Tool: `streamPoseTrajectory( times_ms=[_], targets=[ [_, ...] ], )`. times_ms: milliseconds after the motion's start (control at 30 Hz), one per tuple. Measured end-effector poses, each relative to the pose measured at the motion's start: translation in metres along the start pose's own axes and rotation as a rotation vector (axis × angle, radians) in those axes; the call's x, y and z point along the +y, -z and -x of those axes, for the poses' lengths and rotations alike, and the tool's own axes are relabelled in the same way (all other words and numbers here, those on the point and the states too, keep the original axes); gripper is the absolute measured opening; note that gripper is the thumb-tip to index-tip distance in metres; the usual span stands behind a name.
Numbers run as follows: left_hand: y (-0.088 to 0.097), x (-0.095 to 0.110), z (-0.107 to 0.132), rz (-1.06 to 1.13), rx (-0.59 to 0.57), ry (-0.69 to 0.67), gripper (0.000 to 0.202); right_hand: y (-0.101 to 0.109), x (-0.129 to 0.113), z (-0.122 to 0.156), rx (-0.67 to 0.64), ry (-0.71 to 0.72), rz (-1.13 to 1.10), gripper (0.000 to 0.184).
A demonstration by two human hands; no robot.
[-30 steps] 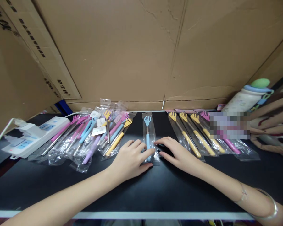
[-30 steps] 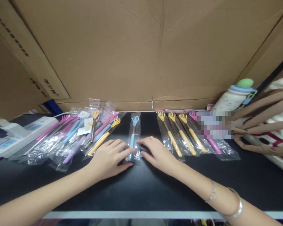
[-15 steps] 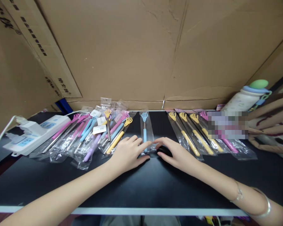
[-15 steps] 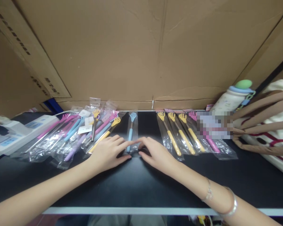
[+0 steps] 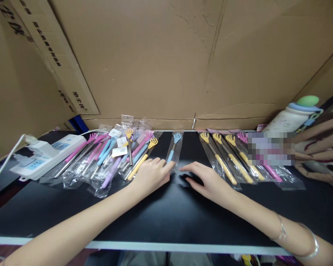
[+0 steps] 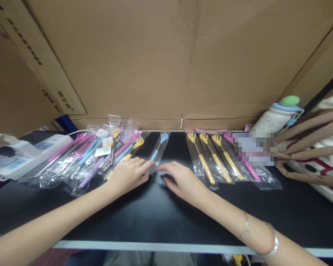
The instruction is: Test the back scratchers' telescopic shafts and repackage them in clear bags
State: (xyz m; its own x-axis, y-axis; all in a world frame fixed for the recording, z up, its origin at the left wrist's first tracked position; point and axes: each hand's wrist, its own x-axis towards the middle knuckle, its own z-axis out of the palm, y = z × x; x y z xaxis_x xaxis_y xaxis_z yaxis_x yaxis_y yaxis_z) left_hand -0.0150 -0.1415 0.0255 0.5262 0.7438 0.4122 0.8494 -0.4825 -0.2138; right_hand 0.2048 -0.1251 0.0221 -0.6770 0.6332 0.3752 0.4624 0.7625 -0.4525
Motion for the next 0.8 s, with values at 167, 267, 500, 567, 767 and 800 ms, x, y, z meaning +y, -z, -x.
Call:
streamPoseTrajectory(
  times_ms=[167, 267, 500, 567, 767, 800],
  targets=[
    [0.001, -0.013, -0.002, 0.111, -0.013, 0.137, 0.019, 0.005, 0.004, 0.0, 0.011, -0.051, -0.019, 0.026],
    [0.002, -0.016, -0.003, 0.368, -0.049, 0.247, 0.022, 0.005, 0.003, -0.002, -0.03, -0.112, -0.086, 0.026],
    [0.0, -0.014, -0.005, 1.118, -0.124, 0.427, 0.023, 0.008, -0.001, -0.009, -0.067, -0.222, -0.265, 0.034],
    [0.0, -0.011, -0.004, 1.235, -0.179, 0.463, 0.028, 0.009, -0.002, -0.009, -0.063, -0.221, -0.303, 0.037],
    [0.004, -0.004, 0.0, 1.173, -0.299, 0.409, 0.035, 0.01, -0.004, -0.008, -0.05, -0.199, -0.284, 0.036],
    [0.006, -0.004, 0.0, 1.104, -0.302, 0.391, 0.037, 0.009, -0.004, -0.009, -0.051, -0.181, -0.278, 0.036]
  ],
)
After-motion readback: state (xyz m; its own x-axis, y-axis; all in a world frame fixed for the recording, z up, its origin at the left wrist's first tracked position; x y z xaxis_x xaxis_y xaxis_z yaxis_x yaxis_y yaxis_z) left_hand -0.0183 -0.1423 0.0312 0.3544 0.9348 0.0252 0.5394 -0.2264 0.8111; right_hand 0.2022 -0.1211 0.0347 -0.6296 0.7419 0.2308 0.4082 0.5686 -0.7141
